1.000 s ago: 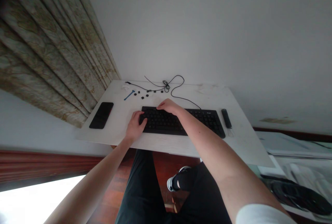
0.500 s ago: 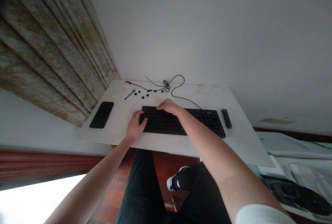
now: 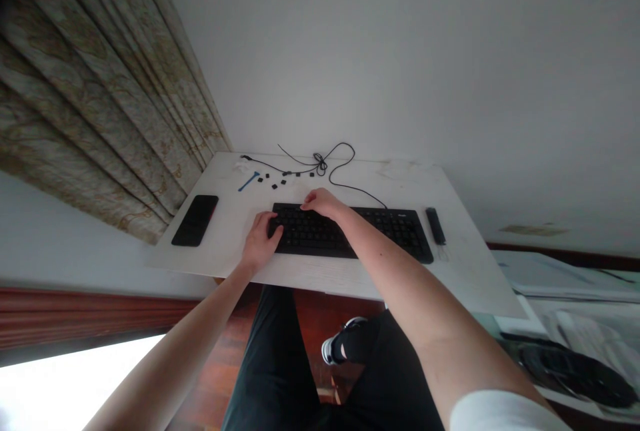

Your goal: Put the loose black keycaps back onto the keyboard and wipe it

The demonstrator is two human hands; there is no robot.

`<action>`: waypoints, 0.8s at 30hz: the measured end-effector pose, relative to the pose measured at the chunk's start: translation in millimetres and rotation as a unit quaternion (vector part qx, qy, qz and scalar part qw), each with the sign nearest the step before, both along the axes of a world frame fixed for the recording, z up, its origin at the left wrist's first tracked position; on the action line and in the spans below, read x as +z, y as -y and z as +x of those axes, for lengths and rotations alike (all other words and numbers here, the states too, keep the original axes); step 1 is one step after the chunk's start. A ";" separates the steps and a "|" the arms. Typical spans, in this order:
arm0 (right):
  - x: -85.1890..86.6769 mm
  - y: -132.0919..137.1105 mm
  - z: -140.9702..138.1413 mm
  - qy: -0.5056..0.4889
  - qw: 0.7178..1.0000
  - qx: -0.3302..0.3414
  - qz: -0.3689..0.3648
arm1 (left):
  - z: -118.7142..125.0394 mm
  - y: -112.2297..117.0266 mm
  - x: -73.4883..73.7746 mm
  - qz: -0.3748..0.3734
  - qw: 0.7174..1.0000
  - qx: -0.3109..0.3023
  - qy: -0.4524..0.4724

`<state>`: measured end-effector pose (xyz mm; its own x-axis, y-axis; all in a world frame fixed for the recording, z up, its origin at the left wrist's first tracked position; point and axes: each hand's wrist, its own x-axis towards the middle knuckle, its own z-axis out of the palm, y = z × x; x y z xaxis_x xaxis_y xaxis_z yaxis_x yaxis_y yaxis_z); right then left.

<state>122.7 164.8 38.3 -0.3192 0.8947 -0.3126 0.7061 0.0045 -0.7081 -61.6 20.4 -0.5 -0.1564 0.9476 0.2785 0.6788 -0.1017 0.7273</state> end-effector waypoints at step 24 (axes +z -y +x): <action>8.1 10.8 16.3 0.007 0.995 0.051 0.081 | 0.3 1.1 0.4 -0.001 1.000 -0.008 -0.019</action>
<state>139.0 154.0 46.4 -0.4071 0.8969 -0.1726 0.7065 0.1894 -0.6819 -61.3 19.3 -0.1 -0.1304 0.9505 0.2821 0.7037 -0.1117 0.7016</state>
